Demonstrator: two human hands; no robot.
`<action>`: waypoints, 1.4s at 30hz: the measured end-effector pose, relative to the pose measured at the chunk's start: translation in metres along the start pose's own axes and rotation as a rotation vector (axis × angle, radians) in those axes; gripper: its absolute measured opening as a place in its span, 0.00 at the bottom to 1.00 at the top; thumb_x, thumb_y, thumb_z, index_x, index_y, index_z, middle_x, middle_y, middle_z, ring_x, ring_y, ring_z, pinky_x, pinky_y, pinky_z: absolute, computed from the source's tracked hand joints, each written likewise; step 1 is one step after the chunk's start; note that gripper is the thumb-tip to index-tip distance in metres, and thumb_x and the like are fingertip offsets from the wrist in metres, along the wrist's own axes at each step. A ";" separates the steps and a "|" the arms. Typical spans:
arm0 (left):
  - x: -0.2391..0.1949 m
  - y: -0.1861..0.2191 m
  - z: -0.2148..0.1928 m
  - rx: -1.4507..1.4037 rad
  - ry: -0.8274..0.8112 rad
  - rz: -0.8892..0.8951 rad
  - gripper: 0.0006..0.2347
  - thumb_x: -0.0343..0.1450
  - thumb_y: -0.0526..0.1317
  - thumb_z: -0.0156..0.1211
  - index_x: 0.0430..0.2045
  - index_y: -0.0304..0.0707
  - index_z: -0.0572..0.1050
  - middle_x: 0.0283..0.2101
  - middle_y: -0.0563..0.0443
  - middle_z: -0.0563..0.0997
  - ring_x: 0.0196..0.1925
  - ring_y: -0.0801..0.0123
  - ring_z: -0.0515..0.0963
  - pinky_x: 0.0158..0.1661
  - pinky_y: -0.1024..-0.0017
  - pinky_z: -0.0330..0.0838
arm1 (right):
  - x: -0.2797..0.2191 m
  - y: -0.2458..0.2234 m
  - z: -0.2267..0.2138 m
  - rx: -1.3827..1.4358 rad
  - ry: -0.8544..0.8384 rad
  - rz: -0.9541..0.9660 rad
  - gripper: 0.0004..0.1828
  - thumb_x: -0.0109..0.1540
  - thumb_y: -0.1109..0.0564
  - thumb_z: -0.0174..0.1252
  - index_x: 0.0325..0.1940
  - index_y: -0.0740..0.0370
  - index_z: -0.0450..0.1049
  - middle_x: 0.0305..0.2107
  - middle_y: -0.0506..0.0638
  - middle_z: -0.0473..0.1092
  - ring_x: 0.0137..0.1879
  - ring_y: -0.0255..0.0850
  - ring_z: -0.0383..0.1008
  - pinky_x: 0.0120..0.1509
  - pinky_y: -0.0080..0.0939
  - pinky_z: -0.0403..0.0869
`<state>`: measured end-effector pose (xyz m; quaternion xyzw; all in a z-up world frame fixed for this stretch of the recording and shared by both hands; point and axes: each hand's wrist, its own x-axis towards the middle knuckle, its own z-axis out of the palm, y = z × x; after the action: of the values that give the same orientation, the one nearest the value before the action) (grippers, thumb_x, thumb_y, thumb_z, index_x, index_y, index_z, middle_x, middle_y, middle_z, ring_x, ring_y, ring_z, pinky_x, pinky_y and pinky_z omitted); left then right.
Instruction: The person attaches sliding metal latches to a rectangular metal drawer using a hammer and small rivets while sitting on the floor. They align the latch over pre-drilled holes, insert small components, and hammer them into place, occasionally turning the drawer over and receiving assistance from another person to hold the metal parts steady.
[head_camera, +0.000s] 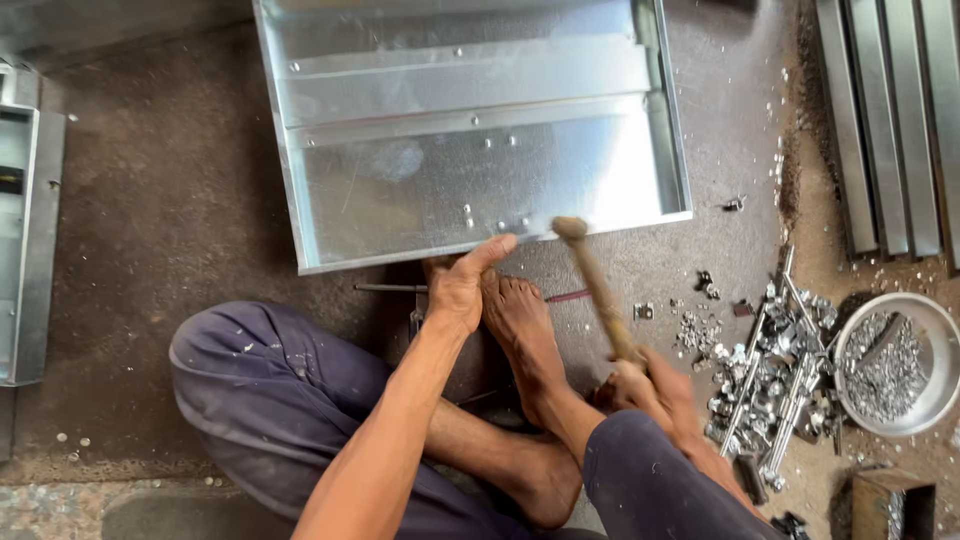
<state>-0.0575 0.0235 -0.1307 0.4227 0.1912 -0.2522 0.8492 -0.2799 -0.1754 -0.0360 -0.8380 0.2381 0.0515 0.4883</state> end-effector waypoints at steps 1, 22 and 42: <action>0.003 0.005 0.003 0.025 -0.025 0.002 0.20 0.56 0.35 0.79 0.39 0.29 0.80 0.45 0.40 0.85 0.53 0.57 0.82 0.66 0.59 0.67 | 0.013 -0.007 0.006 0.064 -0.012 0.087 0.20 0.68 0.46 0.50 0.48 0.66 0.75 0.20 0.46 0.66 0.24 0.36 0.64 0.27 0.43 0.63; -0.007 0.007 0.012 0.096 0.048 0.144 0.26 0.52 0.35 0.81 0.43 0.30 0.77 0.44 0.47 0.80 0.47 0.60 0.79 0.52 0.63 0.75 | 0.042 -0.007 0.004 0.168 0.092 -0.299 0.18 0.70 0.43 0.57 0.39 0.61 0.66 0.20 0.48 0.59 0.26 0.35 0.57 0.29 0.38 0.62; -0.024 0.062 0.030 -0.068 0.006 -0.093 0.14 0.66 0.46 0.66 0.37 0.36 0.79 0.36 0.49 0.80 0.38 0.65 0.79 0.38 0.70 0.74 | 0.107 -0.058 -0.003 -0.174 0.285 -0.132 0.19 0.65 0.41 0.59 0.35 0.59 0.72 0.17 0.44 0.65 0.22 0.33 0.63 0.24 0.36 0.61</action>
<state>-0.0368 0.0375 -0.0625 0.3849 0.2217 -0.2833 0.8499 -0.1599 -0.1919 -0.0226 -0.8896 0.2440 -0.0799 0.3777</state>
